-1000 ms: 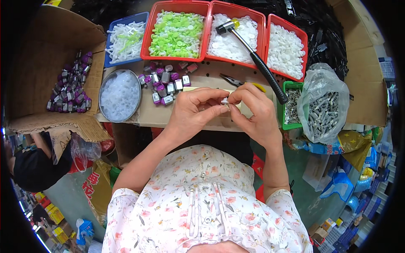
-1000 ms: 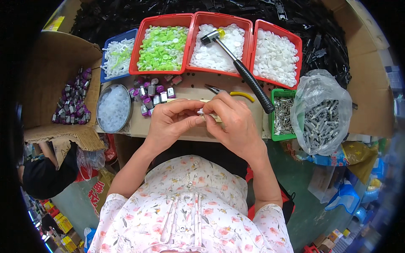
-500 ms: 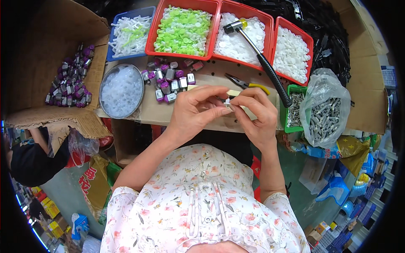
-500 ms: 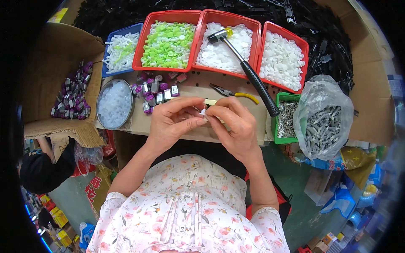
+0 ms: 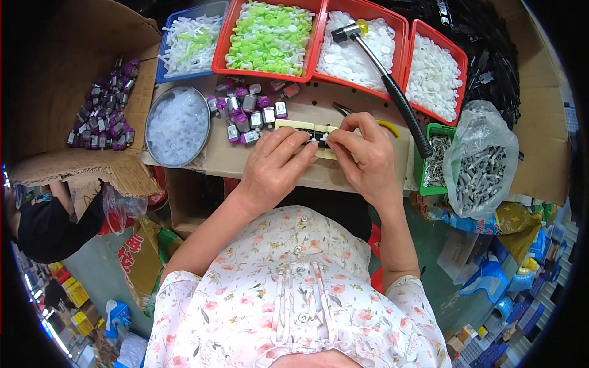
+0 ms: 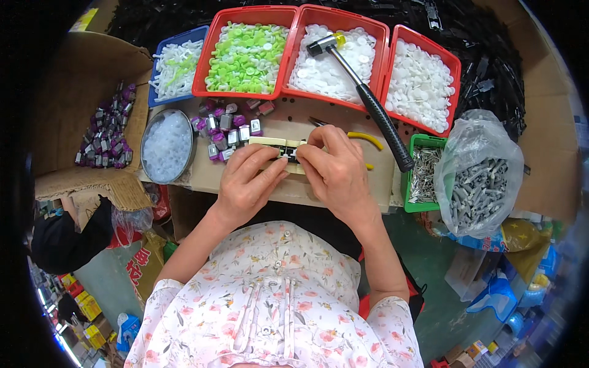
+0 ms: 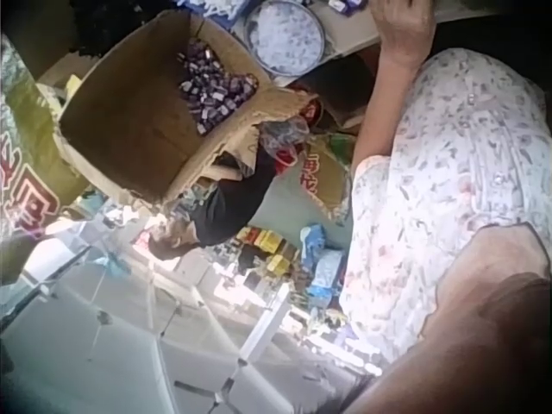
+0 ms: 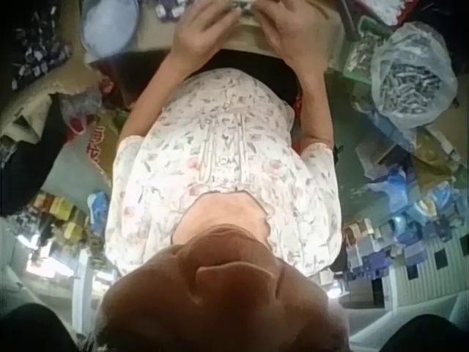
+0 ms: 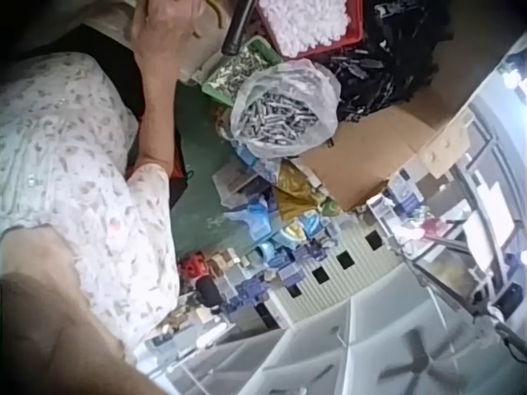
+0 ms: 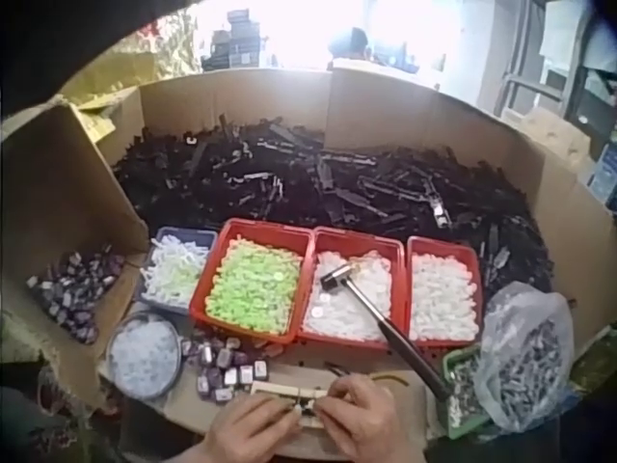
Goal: Assembling small plastic and metal components for toys at a factory assembly station.
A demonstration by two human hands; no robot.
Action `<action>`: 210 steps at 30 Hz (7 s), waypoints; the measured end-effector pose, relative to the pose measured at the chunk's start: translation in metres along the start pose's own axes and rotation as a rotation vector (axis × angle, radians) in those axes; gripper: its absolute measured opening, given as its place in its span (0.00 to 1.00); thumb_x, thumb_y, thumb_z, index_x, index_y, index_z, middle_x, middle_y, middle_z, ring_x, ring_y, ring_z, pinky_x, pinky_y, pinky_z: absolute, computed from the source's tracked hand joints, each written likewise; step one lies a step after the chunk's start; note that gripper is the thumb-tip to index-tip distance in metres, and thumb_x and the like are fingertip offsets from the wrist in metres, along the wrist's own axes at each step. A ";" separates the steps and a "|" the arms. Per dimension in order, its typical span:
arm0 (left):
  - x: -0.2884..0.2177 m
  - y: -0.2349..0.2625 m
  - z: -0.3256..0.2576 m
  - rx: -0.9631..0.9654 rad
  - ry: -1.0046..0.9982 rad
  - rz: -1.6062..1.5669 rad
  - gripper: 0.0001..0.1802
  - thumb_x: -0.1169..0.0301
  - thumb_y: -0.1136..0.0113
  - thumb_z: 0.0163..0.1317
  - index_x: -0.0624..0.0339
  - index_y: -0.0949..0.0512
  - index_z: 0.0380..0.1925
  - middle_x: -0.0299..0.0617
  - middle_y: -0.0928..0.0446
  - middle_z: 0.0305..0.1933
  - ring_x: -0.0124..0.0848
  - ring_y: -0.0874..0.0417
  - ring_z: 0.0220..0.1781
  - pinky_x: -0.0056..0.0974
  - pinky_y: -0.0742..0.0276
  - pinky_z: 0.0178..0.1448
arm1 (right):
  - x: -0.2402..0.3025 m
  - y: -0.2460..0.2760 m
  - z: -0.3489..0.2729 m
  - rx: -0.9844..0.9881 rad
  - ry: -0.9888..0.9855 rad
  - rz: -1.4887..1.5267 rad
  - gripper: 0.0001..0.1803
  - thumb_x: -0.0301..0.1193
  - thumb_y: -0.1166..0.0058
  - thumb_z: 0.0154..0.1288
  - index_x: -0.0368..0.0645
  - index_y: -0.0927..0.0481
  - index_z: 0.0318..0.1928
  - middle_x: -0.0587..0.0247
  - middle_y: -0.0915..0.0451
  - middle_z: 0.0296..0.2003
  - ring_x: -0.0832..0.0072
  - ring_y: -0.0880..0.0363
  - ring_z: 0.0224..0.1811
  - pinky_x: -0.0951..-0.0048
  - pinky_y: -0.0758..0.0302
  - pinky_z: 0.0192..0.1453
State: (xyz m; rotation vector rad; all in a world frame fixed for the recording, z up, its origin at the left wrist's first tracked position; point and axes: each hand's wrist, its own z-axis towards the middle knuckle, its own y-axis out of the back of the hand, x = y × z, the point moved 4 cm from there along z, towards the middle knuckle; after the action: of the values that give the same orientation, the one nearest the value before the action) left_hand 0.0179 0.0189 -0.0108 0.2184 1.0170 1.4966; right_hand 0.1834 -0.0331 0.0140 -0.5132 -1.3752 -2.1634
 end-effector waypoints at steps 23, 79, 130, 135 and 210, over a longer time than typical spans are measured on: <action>0.004 -0.009 -0.006 0.019 -0.085 0.075 0.18 0.73 0.27 0.49 0.59 0.16 0.43 0.42 0.22 0.49 0.40 0.22 0.51 0.42 0.28 0.46 | 0.006 -0.002 0.007 0.174 -0.020 -0.053 0.13 0.19 0.38 0.55 0.38 0.17 0.44 0.56 0.25 0.39 0.59 0.23 0.43 0.61 0.29 0.44; 0.162 0.100 0.064 -0.138 0.311 0.599 0.04 0.74 0.31 0.50 0.62 0.13 0.26 0.49 0.18 0.31 0.48 0.20 0.41 0.49 0.23 0.45 | -0.043 0.187 -0.088 -0.197 -0.431 -0.441 0.07 0.19 0.45 0.66 0.30 0.23 0.44 0.55 0.22 0.41 0.67 0.23 0.43 0.70 0.27 0.54; 0.012 0.026 0.002 -0.308 0.945 -1.207 0.10 0.79 0.30 0.59 0.66 0.14 0.41 0.43 0.14 0.39 0.29 0.14 0.41 0.33 0.18 0.51 | 0.042 0.027 0.001 -0.093 -0.107 0.179 0.11 0.19 0.30 0.53 0.36 0.15 0.38 0.57 0.14 0.34 0.67 0.16 0.34 0.71 0.23 0.41; 0.011 0.022 0.004 -0.376 0.963 -1.276 0.10 0.78 0.29 0.59 0.66 0.14 0.42 0.41 0.14 0.39 0.26 0.15 0.40 0.30 0.20 0.49 | 0.040 0.032 0.000 -0.139 -0.052 0.012 0.10 0.20 0.30 0.53 0.38 0.15 0.37 0.59 0.14 0.33 0.68 0.16 0.33 0.69 0.26 0.41; -0.012 -0.015 -0.002 -0.035 -0.047 0.012 0.18 0.76 0.28 0.53 0.70 0.18 0.45 0.46 0.20 0.45 0.43 0.20 0.46 0.42 0.21 0.49 | -0.008 0.028 -0.005 0.249 -0.048 -0.126 0.18 0.29 0.30 0.51 0.39 0.19 0.42 0.57 0.24 0.40 0.58 0.24 0.42 0.60 0.28 0.44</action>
State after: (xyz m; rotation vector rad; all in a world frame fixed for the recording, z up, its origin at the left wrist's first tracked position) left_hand 0.0299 0.0056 -0.0177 0.2340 0.9530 1.5121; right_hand 0.2067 -0.0460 0.0273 -0.3937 -1.7154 -2.0467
